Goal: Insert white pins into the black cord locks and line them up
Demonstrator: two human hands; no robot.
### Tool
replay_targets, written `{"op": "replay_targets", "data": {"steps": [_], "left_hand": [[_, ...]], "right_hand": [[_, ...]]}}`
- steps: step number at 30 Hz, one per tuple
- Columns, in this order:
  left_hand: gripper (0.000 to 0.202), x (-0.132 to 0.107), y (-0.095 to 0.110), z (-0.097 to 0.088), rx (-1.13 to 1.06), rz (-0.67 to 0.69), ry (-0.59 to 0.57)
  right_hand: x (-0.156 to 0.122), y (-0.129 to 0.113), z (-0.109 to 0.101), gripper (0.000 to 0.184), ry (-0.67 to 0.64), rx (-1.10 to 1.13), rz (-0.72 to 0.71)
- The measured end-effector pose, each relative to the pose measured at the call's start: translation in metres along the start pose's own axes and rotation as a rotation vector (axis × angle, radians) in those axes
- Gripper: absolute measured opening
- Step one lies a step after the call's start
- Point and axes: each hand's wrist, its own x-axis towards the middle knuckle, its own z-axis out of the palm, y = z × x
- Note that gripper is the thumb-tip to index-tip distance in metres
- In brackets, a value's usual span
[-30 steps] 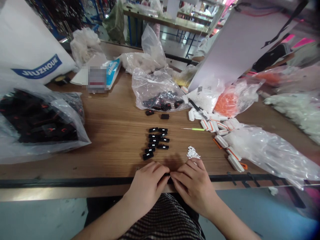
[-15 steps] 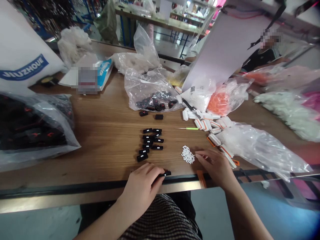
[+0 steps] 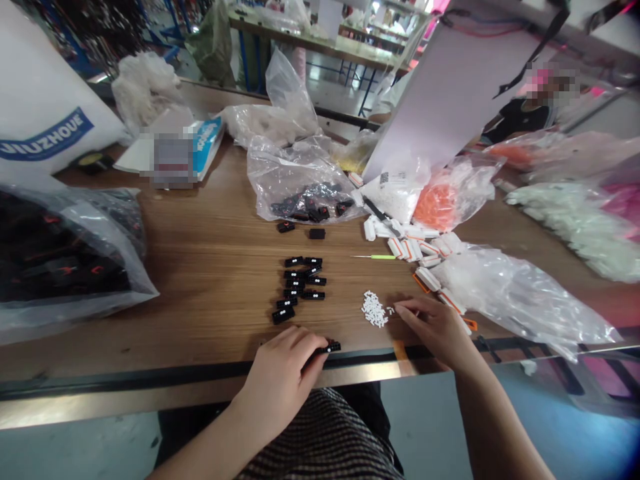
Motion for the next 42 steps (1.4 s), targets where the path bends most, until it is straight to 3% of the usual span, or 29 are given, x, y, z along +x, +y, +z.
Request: {"op": "replay_targets", "data": {"steps": [7,12,17,23,30,42], "left_hand": [[0.007,0.0,0.0,0.0,-0.002,-0.001,0.007],[0.007,-0.001,0.0,0.001,-0.01,-0.017,0.003],[0.008,0.0,0.0,0.001,-0.025,-0.024,-0.009],[0.007,0.0,0.003,-0.002,-0.005,-0.031,-0.034],[0.008,0.001,0.003,-0.002,0.004,-0.038,-0.042],[0.006,0.001,0.002,-0.002,-0.009,-0.049,-0.045]], "right_hand": [[0.001,0.003,0.004,0.02,0.018,-0.074,-0.184],[-0.001,0.003,0.003,0.02,0.049,-0.214,-0.157],[-0.013,-0.032,0.01,0.019,0.139,-0.001,-0.157],[-0.029,-0.087,0.042,0.015,-0.128,0.226,-0.328],[-0.027,-0.094,0.052,0.014,-0.152,0.211,-0.39],[-0.032,-0.104,0.047,0.013,0.002,0.036,-0.555]]}}
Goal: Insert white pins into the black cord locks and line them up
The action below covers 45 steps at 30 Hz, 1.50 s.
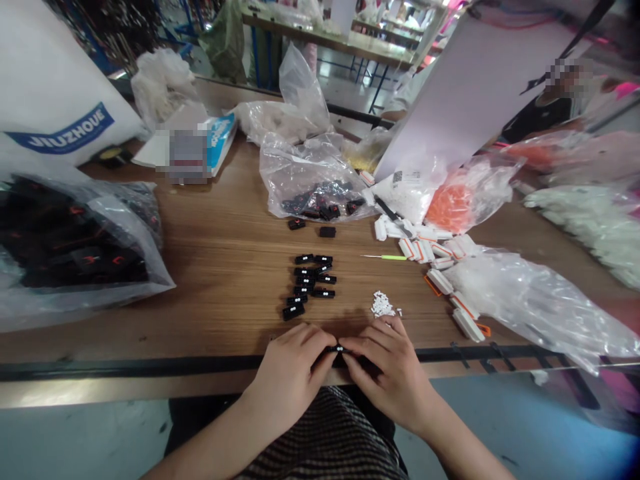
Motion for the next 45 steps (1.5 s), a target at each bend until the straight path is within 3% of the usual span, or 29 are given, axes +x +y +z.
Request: {"op": "replay_targets", "data": {"steps": [6,12,16,18,23,26,31,37,41,45], "left_hand": [[0.008,0.0,0.0,0.001,0.001,0.005,0.004],[0.009,-0.001,0.0,0.001,0.01,0.011,0.005],[0.011,-0.001,0.002,0.002,-0.004,0.011,0.02],[0.014,-0.003,0.003,0.001,-0.014,0.028,0.087],[0.017,-0.011,0.001,-0.012,0.145,0.047,0.403],[0.019,-0.013,-0.006,-0.025,0.359,-0.012,0.457],[0.014,-0.008,-0.015,-0.036,0.46,-0.083,0.434],[0.011,-0.004,-0.015,-0.035,0.431,-0.059,0.383],[0.009,-0.004,-0.016,-0.035,0.403,-0.044,0.371],[0.01,-0.005,-0.017,-0.034,0.379,-0.026,0.363]], "right_hand": [[-0.004,0.002,0.003,0.018,-0.016,-0.043,-0.03],[-0.006,0.012,0.005,0.017,-0.012,0.07,0.006],[0.001,0.015,0.001,0.007,-0.054,0.063,0.009],[0.008,0.016,-0.001,0.005,-0.067,0.043,0.017],[0.031,0.018,0.003,0.011,-0.033,-0.097,0.031],[0.04,0.017,0.01,0.012,-0.029,-0.155,0.027],[0.044,0.017,0.02,0.013,-0.001,-0.182,0.009],[0.044,0.016,0.021,0.015,0.013,-0.162,0.01],[0.049,0.016,0.004,0.013,0.029,-0.113,0.008],[0.076,0.033,-0.018,0.017,0.064,-0.184,-0.005]]}}
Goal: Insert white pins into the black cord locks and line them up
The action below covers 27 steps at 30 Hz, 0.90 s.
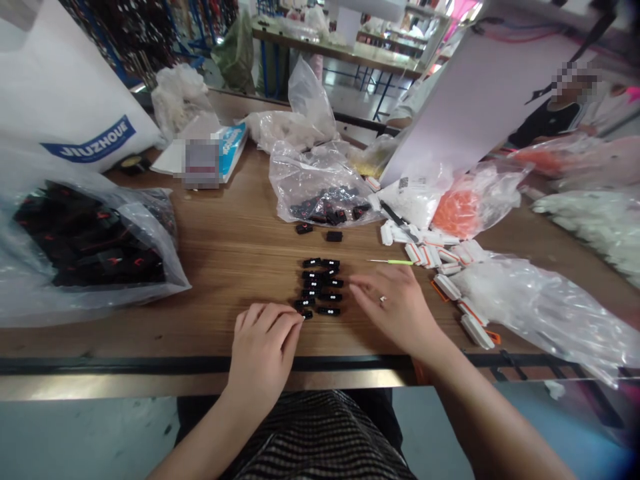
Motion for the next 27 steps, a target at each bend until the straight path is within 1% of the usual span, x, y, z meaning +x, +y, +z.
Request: {"op": "replay_targets", "data": {"steps": [3,4,7,10,13,15,17,19,21,22,24,26,27], "left_hand": [[0.01,-0.001,0.0,0.001,-0.014,0.002,0.0],[0.01,-0.001,0.0,0.001,-0.015,-0.002,-0.001],[0.009,-0.001,0.0,0.002,-0.023,-0.009,-0.006],[0.008,0.0,-0.001,0.002,-0.027,-0.014,-0.002],[0.006,-0.001,-0.001,0.001,-0.031,-0.008,0.037],[0.005,-0.002,-0.001,0.0,-0.044,0.009,0.086],[0.007,-0.003,0.0,-0.002,-0.07,0.033,0.144],[0.01,-0.005,0.001,-0.003,-0.119,0.063,0.193],[0.015,-0.007,0.004,-0.004,-0.2,0.093,0.217],[0.017,-0.008,0.006,-0.004,-0.248,0.101,0.212],[0.019,-0.01,0.013,-0.003,-0.355,0.085,0.163],[0.021,-0.012,0.022,0.0,-0.476,0.021,0.052],[0.026,-0.013,0.027,0.003,-0.542,-0.017,-0.016]], "right_hand": [[0.036,0.025,0.002,0.019,-0.05,-0.037,0.076],[0.049,0.033,0.006,0.021,-0.066,-0.057,0.099],[0.082,0.052,0.024,0.031,-0.149,-0.131,0.081],[0.101,0.058,0.039,0.035,-0.212,-0.14,0.029],[0.104,0.058,0.043,0.032,-0.257,-0.132,0.023],[0.098,0.059,0.04,0.03,-0.272,-0.125,0.054],[0.086,0.06,0.032,0.025,-0.283,-0.113,0.094],[0.068,0.06,0.02,0.019,-0.277,-0.099,0.129],[0.043,0.054,0.005,0.017,-0.227,-0.059,0.155],[0.03,0.049,-0.003,0.015,-0.153,0.017,0.174],[0.001,0.035,-0.016,0.014,-0.075,0.172,0.209],[-0.026,0.017,-0.023,0.014,-0.102,0.303,0.268],[-0.037,0.008,-0.024,0.013,-0.132,0.391,0.296]]}}
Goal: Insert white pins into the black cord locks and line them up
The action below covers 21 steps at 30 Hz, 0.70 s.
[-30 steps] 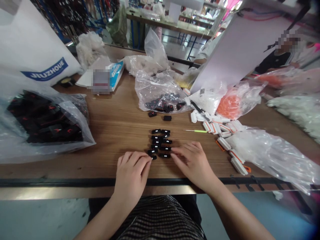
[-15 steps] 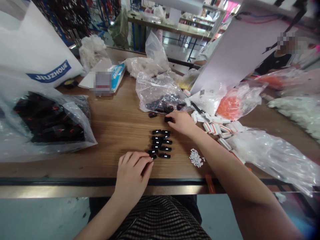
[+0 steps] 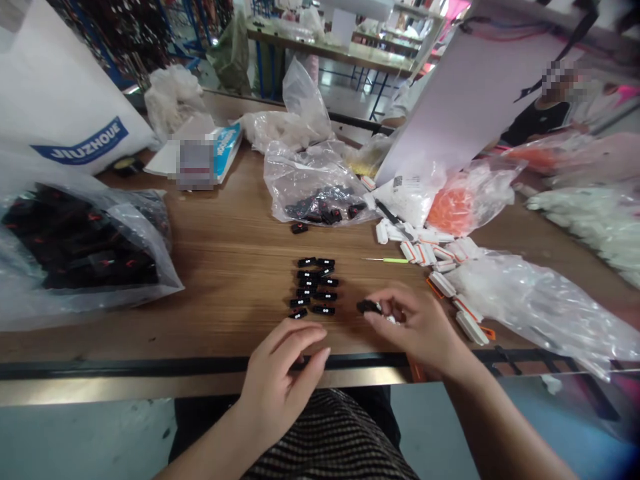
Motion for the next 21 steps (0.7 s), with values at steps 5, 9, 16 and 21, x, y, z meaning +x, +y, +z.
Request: {"op": "replay_targets", "data": {"steps": [5,9,16,21], "left_hand": [[0.04,0.001,0.006,0.02,-0.196,-0.114,-0.179],[0.028,0.005,0.002,0.027,-0.167,-0.024,-0.164],[0.022,0.01,0.001,0.033,0.194,0.104,-0.325],[0.019,0.011,0.001,0.037,0.245,0.12,-0.33]], "right_hand": [[-0.041,-0.006,0.036,0.013,-0.068,0.35,0.088],[-0.053,-0.001,0.053,0.019,-0.006,0.379,0.142],[-0.055,0.042,0.01,0.017,0.291,0.053,0.202],[-0.047,0.084,-0.014,0.025,0.236,-0.112,0.311]]}}
